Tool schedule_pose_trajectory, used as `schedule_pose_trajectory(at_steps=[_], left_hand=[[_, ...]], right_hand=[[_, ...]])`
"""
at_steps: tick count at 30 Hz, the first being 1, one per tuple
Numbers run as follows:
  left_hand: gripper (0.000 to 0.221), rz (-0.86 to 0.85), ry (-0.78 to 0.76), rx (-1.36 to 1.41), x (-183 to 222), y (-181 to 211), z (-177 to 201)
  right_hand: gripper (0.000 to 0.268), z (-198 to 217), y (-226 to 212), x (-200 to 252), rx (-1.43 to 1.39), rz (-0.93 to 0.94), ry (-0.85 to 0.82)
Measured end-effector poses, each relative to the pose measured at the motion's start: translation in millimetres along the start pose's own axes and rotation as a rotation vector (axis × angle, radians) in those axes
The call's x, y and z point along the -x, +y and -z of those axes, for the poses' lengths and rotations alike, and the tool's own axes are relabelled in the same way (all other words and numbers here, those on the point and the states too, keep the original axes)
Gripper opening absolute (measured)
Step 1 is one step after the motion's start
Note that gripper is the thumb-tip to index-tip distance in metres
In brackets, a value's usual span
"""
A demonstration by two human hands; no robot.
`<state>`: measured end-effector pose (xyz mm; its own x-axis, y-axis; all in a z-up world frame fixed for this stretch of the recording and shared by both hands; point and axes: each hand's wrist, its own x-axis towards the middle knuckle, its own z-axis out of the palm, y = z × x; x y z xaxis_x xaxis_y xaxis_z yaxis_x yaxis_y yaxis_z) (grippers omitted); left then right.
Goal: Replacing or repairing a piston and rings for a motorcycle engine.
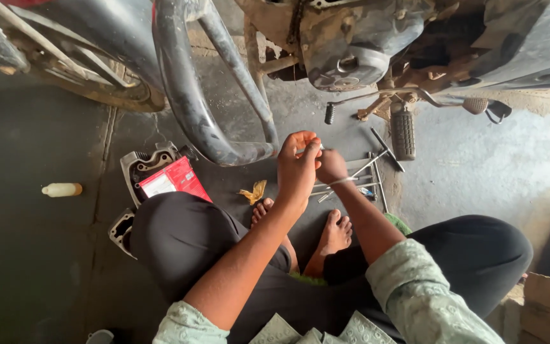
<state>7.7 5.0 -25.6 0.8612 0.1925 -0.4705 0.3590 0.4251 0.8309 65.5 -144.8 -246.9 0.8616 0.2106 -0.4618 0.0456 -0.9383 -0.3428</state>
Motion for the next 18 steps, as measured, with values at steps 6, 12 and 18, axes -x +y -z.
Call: schedule_pose_trajectory(at_steps=[6, 12, 18], left_hand=[[0.018, -0.085, 0.046, -0.075, -10, -16, -1], [0.015, -0.365, -0.002, -0.421, -47, -61, 22], [0.053, -0.574, -0.113, -1.486, -113, -171, 78]], right_hand=[[0.028, -135, 25, -41, 0.33, 0.213, 0.534], [0.016, -121, 18, -42, 0.309, 0.026, 0.091], [0.029, -30, -26, 5, 0.135, -0.084, 0.139]])
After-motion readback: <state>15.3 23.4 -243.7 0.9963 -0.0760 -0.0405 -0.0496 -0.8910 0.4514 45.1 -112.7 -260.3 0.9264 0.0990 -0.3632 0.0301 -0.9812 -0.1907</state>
